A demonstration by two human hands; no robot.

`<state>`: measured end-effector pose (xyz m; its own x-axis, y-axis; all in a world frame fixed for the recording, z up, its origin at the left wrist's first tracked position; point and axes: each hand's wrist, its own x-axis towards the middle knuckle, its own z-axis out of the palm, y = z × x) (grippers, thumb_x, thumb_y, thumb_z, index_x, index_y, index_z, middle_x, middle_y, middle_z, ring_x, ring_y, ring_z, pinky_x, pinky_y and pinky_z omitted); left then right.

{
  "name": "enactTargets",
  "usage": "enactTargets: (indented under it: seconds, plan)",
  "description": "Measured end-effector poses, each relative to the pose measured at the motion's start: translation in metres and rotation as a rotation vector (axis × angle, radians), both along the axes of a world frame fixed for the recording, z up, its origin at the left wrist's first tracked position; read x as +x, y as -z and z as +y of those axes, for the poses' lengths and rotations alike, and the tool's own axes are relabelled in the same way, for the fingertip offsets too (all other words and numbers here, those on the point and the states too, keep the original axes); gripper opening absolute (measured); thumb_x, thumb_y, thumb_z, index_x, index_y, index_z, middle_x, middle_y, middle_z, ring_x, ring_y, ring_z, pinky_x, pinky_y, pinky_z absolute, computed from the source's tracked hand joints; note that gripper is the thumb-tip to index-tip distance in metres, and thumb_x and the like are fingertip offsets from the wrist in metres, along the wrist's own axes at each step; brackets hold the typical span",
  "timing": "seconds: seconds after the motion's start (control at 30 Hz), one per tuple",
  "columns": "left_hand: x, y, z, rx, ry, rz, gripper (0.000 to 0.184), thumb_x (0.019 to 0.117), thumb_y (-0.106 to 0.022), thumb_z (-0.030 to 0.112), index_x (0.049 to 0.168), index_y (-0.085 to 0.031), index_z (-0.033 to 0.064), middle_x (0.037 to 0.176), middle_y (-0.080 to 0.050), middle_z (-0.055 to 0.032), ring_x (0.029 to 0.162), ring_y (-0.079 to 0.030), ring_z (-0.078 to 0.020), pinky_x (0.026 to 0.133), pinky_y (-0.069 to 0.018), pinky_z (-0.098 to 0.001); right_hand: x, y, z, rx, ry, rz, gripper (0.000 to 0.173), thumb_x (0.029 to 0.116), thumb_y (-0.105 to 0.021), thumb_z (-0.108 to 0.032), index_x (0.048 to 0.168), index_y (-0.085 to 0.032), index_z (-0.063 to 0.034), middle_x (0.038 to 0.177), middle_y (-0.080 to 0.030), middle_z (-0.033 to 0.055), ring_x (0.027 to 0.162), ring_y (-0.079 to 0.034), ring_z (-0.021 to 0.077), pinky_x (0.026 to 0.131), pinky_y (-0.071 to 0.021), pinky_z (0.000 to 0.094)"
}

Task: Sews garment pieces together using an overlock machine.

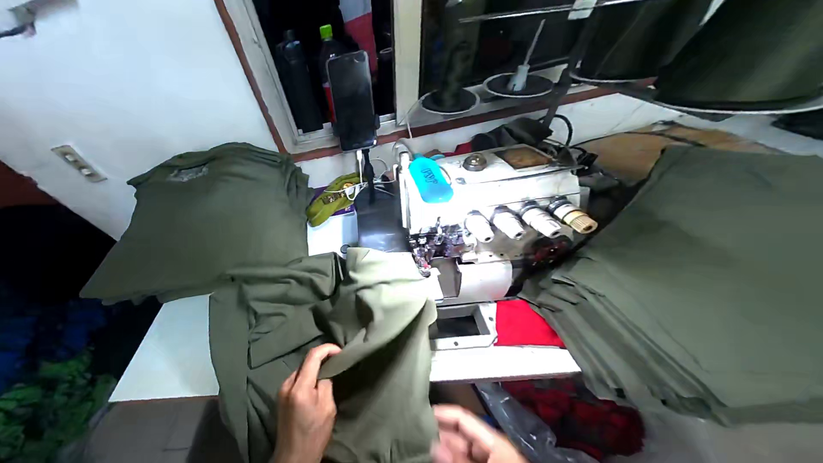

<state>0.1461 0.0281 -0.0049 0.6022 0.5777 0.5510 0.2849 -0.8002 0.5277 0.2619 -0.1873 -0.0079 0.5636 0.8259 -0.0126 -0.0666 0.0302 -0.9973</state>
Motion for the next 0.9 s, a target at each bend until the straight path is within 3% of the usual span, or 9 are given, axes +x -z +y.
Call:
enactTargets:
  seconds: [0.07, 0.13, 0.2, 0.23, 0.3, 0.4, 0.63, 0.9]
  plan:
    - [-0.007, -0.022, -0.008, -0.02, 0.008, -0.034, 0.019, 0.0957, -0.058, 0.004, 0.101, -0.075, -0.0022, 0.097, -0.076, -0.0084, 0.093, -0.071, -0.004, 0.089, -0.0565, -0.0181, 0.039, 0.005, 0.023, -0.125, 0.14, -0.081, 0.04, 0.1025, -0.06, -0.031, 0.127, -0.065, -0.0002, 0.097, -0.073, 0.005, 0.085, -0.071, 0.0135, 0.079, -0.0614, 0.0363]
    - [-0.001, -0.046, -0.02, 0.031, 0.062, -0.058, 0.027, 0.103, -0.058, 0.019, 0.095, -0.074, -0.0014, 0.087, -0.07, -0.007, 0.084, -0.065, 0.0002, 0.081, -0.0525, -0.0115, 0.075, 0.001, 0.051, -0.204, 0.202, -0.101, 0.043, 0.1033, -0.056, -0.043, 0.123, -0.07, -0.0071, 0.101, -0.073, 0.0024, 0.09, -0.07, 0.0111, 0.083, -0.06, 0.0344]
    - [0.004, -0.071, -0.037, 0.101, 0.103, -0.015, 0.032, 0.103, -0.061, 0.029, 0.09, -0.073, 0.0016, 0.078, -0.067, -0.0068, 0.072, -0.063, -0.0025, 0.068, -0.0508, -0.0126, 0.094, -0.003, 0.071, -0.244, 0.241, -0.116, 0.037, 0.1026, -0.058, -0.044, 0.094, -0.073, -0.0113, 0.08, -0.066, -0.0014, 0.075, -0.063, 0.0083, 0.073, -0.053, 0.033]
    - [0.005, -0.082, -0.045, 0.116, 0.126, 0.019, 0.03, 0.1014, -0.064, 0.028, 0.091, -0.075, 0.0016, 0.076, -0.067, -0.0076, 0.069, -0.063, -0.005, 0.064, -0.051, -0.0148, 0.098, -0.004, 0.076, -0.241, 0.252, -0.12, 0.035, 0.1016, -0.061, -0.041, 0.085, -0.071, -0.0128, 0.071, -0.062, -0.0038, 0.067, -0.059, 0.0063, 0.066, -0.0492, 0.0306]
    - [0.005, -0.096, -0.06, 0.125, 0.16, 0.074, 0.027, 0.101, -0.065, 0.025, 0.092, -0.074, 0.0007, 0.074, -0.064, -0.0087, 0.066, -0.061, -0.0085, 0.061, -0.0504, -0.018, 0.096, -0.003, 0.074, -0.186, 0.284, -0.121, 0.024, 0.0974, -0.067, -0.036, 0.087, -0.073, -0.0152, 0.07, -0.063, -0.0077, 0.064, -0.058, 0.0017, 0.063, -0.0488, 0.0249]
    - [0.008, -0.107, -0.077, 0.121, 0.2, 0.096, 0.03, 0.1038, -0.06, 0.023, 0.091, -0.072, -0.0016, 0.073, -0.064, -0.0096, 0.067, -0.062, -0.0098, 0.061, -0.0509, -0.0195, 0.086, 0.003, 0.065, -0.127, 0.398, -0.123, 0.022, 0.094, -0.07, -0.039, 0.088, -0.075, -0.0189, 0.069, -0.064, -0.0096, 0.063, -0.059, 0.001, 0.061, -0.0486, 0.0238]
    - [0.046, -0.122, -0.093, 0.177, 0.175, 0.146, 0.031, 0.1038, -0.058, 0.018, 0.086, -0.07, -0.0042, 0.07, -0.061, -0.0098, 0.066, -0.059, -0.01, 0.059, -0.0485, -0.0189, 0.078, -0.001, 0.071, -0.058, 0.534, -0.072, 0.016, 0.0947, -0.069, -0.03, 0.085, -0.077, -0.0201, 0.066, -0.063, -0.0119, 0.059, -0.056, -0.0024, 0.057, -0.0464, 0.0195]
    - [0.101, -0.113, -0.073, 0.487, -0.017, 0.275, 0.026, 0.0988, -0.062, 0.021, 0.083, -0.077, 0.0068, 0.068, -0.065, -0.0022, 0.059, -0.059, -0.0066, 0.05, -0.0423, -0.0217, 0.075, -0.004, 0.084, -0.059, 0.611, -0.094, 0.013, 0.0925, -0.07, -0.027, 0.084, -0.078, -0.0195, 0.064, -0.065, -0.0127, 0.056, -0.056, -0.005, 0.054, -0.0465, 0.0167]
